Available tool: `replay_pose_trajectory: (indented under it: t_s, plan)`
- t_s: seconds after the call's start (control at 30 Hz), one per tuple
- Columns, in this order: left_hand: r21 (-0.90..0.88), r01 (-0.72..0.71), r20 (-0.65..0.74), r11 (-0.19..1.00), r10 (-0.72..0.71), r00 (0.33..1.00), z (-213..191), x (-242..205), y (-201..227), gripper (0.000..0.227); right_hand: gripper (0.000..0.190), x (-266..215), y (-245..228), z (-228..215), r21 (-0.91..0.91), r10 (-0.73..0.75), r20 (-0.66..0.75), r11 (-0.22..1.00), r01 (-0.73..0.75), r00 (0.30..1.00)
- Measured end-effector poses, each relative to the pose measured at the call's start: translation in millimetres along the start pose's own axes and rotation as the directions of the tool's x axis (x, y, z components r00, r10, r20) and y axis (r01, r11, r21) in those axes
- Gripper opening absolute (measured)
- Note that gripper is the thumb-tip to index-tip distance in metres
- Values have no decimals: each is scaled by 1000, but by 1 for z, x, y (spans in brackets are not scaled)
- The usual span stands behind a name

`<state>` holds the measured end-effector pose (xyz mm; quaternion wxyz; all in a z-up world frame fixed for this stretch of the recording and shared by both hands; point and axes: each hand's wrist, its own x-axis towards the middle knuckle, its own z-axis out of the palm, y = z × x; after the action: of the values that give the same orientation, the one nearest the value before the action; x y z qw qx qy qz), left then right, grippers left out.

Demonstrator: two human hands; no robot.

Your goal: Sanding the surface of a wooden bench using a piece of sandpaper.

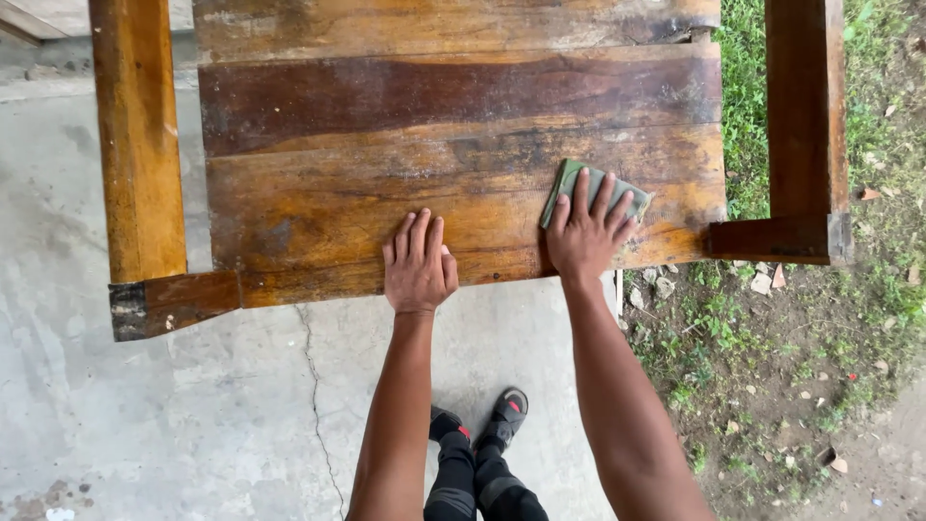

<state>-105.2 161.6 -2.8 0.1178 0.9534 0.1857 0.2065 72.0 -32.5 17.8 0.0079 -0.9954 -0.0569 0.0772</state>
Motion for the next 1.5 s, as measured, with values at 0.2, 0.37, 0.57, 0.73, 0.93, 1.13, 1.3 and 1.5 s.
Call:
replay_pose_trajectory:
  t_s: [0.2, 0.37, 0.57, 0.73, 0.93, 1.13, 1.3, 1.5]
  plan:
    - [-17, -2, -40, 1000, 1, 999, 0, -1, 0, 45, 62, -38, -73, -2, 3, -235, 42, 972, 235, 971]
    - [-39, 7, -59, 999, -9, 998, -2, 2, 1, 47, 62, -78, -91, -2, -24, -445, 40, 894, 447, 894]
    - [-60, 16, -33, 998, -18, 999, -5, -4, 2, 44, 63, -37, -14, 5, 11, -374, 59, 927, 374, 926]
    - [-45, 16, -37, 999, -18, 999, -2, 1, 1, 45, 64, 4, 46, 1, 20, -174, -14, 985, 174, 985]
    - [-9, 40, 8, 999, -40, 999, 0, -2, 1, 45, 65, -2, 5, 0, 60, -19, -7, 998, 19, 1000]
    - [-22, 33, -4, 999, -33, 999, -6, -2, 4, 44, 62, -41, -81, -11, 56, -273, 91, 961, 269, 958]
    - [-73, 56, -12, 996, -57, 998, -9, 5, 6, 43, 57, -75, -102, -9, 119, -496, -76, 857, 502, 865]
    - [-21, 40, -13, 999, -40, 999, -6, 0, 5, 44, 58, -59, -79, -10, 154, -563, -108, 805, 573, 819]
